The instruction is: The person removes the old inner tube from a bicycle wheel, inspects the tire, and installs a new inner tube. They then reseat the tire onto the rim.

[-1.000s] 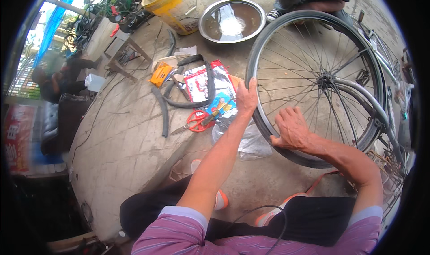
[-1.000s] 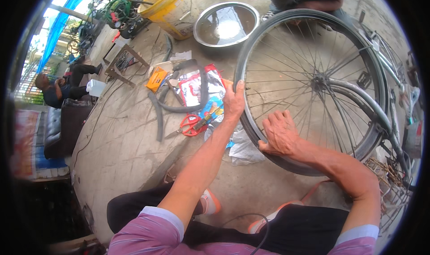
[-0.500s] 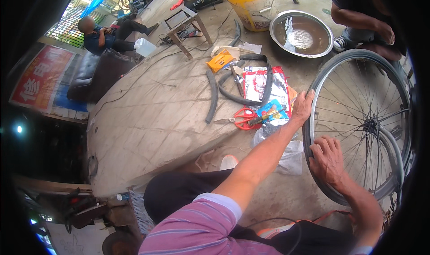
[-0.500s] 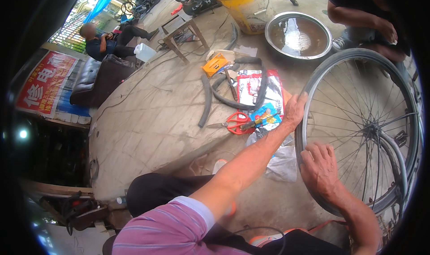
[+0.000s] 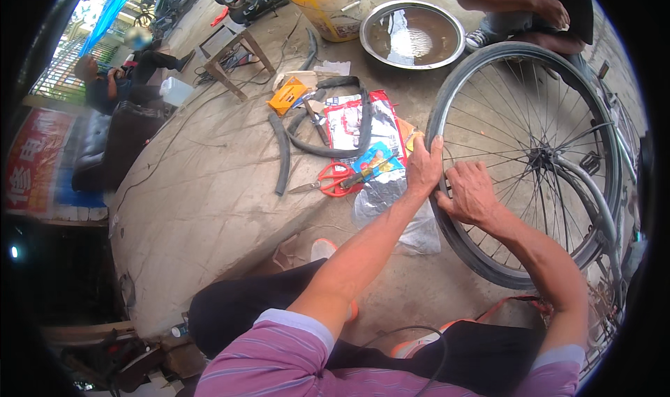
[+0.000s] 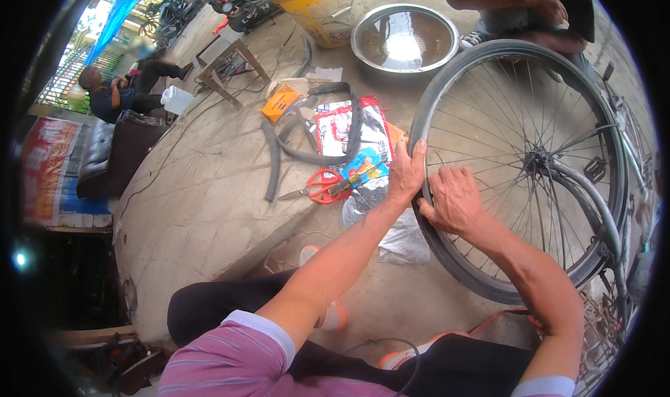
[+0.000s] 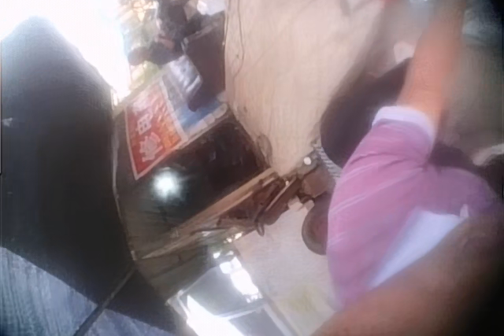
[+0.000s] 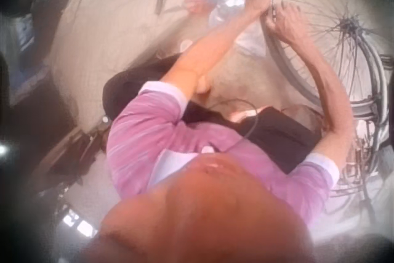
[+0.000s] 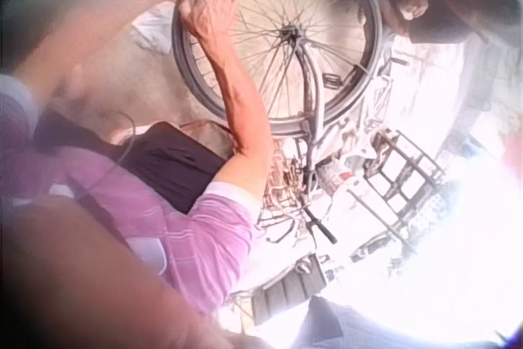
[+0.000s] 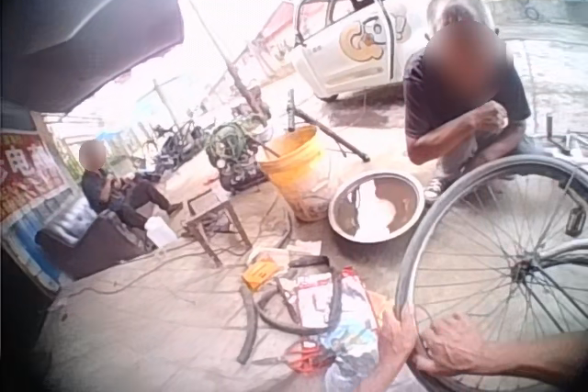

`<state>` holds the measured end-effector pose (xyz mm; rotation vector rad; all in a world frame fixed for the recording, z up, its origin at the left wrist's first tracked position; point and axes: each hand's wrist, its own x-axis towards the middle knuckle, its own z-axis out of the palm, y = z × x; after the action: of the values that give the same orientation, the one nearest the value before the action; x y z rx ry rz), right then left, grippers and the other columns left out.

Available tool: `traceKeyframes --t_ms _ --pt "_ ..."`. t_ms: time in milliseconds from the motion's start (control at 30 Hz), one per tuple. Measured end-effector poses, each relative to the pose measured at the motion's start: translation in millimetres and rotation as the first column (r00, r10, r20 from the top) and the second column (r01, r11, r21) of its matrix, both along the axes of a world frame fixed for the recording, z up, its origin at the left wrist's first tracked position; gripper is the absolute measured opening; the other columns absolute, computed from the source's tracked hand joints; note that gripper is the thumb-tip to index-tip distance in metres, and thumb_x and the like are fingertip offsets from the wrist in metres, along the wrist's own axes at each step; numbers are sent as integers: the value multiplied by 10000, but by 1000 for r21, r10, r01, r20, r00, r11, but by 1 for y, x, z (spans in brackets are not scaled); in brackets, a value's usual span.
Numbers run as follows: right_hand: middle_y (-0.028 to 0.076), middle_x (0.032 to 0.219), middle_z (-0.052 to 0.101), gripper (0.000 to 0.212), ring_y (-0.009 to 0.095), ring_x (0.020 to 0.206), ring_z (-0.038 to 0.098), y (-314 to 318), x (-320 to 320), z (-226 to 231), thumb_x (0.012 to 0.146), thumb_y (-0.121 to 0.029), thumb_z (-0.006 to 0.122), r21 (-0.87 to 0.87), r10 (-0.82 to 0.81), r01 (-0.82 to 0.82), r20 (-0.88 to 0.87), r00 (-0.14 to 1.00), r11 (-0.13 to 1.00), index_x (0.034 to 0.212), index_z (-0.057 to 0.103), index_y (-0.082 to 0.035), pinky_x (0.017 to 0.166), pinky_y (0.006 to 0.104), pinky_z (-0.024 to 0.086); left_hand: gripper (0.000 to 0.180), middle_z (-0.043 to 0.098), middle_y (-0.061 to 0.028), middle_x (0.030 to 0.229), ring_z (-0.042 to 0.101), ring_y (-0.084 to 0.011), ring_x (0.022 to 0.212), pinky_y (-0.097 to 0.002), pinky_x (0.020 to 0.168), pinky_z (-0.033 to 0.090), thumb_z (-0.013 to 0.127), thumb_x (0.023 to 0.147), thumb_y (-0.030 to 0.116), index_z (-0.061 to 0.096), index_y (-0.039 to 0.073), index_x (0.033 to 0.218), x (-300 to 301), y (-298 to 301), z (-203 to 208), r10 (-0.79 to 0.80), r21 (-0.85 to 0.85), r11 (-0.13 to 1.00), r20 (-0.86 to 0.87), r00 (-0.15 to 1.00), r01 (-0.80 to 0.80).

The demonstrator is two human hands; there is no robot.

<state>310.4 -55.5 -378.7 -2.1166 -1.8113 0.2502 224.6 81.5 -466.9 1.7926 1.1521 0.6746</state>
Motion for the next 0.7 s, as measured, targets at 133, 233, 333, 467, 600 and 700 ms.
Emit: traceKeyframes --t_ms 133,233,333,467,600,700 --pt "183 992 692 466 344 1014 659 -10 4 -8 861 -450 768 -4 28 -28 28 999 1000 976 721 -1 980 481 443 660 724 -386 1042 710 -575 1049 -632 893 530 538 1099 616 610 -36 1171 26 37 30 -113 28 991 -293 949 127" --pt "186 985 702 476 355 1019 670 -14 9 -4 865 -473 771 -61 21 -21 0 1000 998 971 735 -10 995 488 451 635 730 -327 925 726 -514 940 -575 831 537 537 1120 575 643 -49 1071 29 36 24 -110 63 991 -157 981 122" --pt "183 990 707 480 352 1031 673 -19 5 -2 874 -484 760 -88 30 -30 -1 1000 996 977 737 -16 988 492 449 608 708 -214 844 686 -395 834 -509 786 516 520 1144 533 661 -53 1063 18 43 -1 -121 -129 983 83 989 131" --pt "190 988 724 470 341 1012 681 -27 -5 -2 910 -487 740 -145 9 -10 -9 1000 989 976 750 -22 957 494 444 571 662 -123 897 627 -294 903 -439 861 492 487 1165 490 676 -44 1094 2 27 -22 -64 -294 944 277 959 148" --pt "180 930 730 461 338 963 694 -42 -2 1 908 -484 734 -166 62 -59 14 998 984 911 756 -24 935 484 445 606 714 -247 1007 685 -399 993 -487 914 510 509 1141 537 655 -51 1141 2 16 -13 -90 -181 978 87 992 104" --pt "177 917 730 451 338 951 697 -56 -1 2 885 -474 739 -209 106 -99 25 994 973 878 754 -23 915 482 450 661 726 -337 1074 711 -520 1070 -560 934 532 515 1112 609 650 -36 1167 23 28 21 -144 -5 990 -34 989 144"
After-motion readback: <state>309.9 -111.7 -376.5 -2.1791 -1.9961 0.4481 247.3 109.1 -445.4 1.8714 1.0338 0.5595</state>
